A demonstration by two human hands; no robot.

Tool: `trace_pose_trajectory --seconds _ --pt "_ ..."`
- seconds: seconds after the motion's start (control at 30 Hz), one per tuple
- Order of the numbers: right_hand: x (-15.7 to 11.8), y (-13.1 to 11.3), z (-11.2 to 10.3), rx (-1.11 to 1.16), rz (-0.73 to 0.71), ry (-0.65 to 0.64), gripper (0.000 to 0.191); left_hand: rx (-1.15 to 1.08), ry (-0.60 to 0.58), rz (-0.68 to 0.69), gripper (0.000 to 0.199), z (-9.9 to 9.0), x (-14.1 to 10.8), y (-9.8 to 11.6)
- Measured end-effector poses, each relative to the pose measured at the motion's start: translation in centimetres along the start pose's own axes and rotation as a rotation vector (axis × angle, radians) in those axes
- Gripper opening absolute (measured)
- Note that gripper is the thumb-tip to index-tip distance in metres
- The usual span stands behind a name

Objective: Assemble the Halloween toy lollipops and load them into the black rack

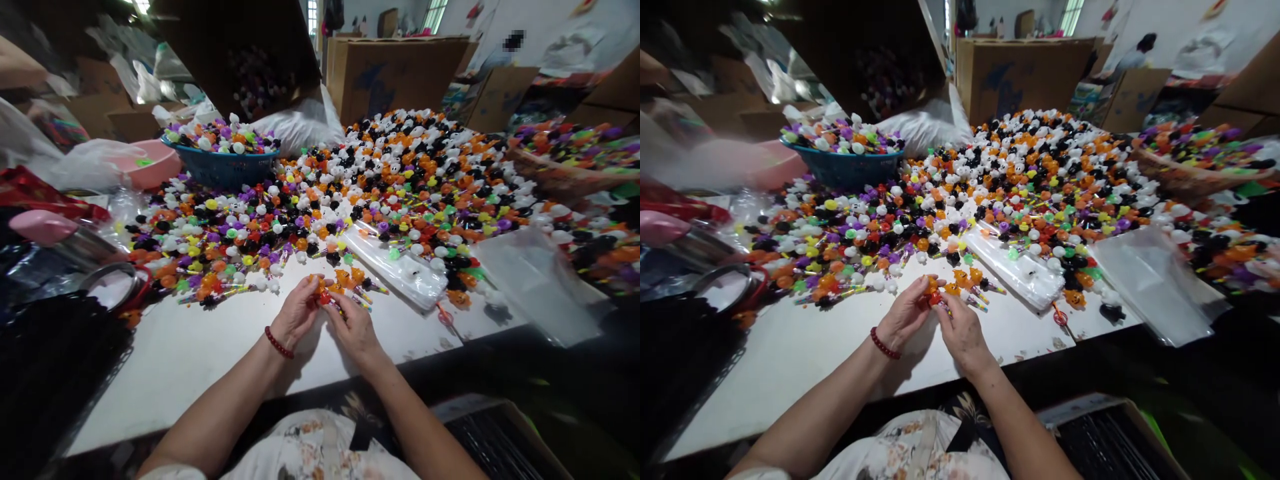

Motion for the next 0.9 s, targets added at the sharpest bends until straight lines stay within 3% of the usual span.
trace_pose_trajectory --seconds 0.13,0.27,0.37,0.67,0.9 --pt "-0.2 0.6 -0.6 0.068 0.017 0.012 0.028 0.05 -0.012 -0.021 0.03 0.0 -0.2 -0.1" --pt "-0.6 1.8 -1.0 0.206 0.24 0.089 0.034 0.106 0.001 -0.031 0.03 0.2 -0.5 -0.5" --pt "-0.9 2.2 -1.0 0.308 0.348 0.105 0.035 0.208 0.087 0.022 0.033 0.2 -0.4 -1.1" --pt "-1.2 0.6 -0.8 0.2 0.262 0.043 0.019 0.657 0.455 0.161 0.041 -0.6 -0.4 -3.3" --pt "-1.8 1.3 1.2 0.217 0.254 -0.053 0.018 0.785 0.527 0.165 0.036 -1.9 -0.6 -3.7"
Point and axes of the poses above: each hand's wrist, its own x-axis towards the middle knuckle, its own z-axis out of the palm, y = z × x, the point moved 1 cm from there along x, towards the middle knuckle, and after that the axes turned 12 degrees about -z, right-handed, at the moved point
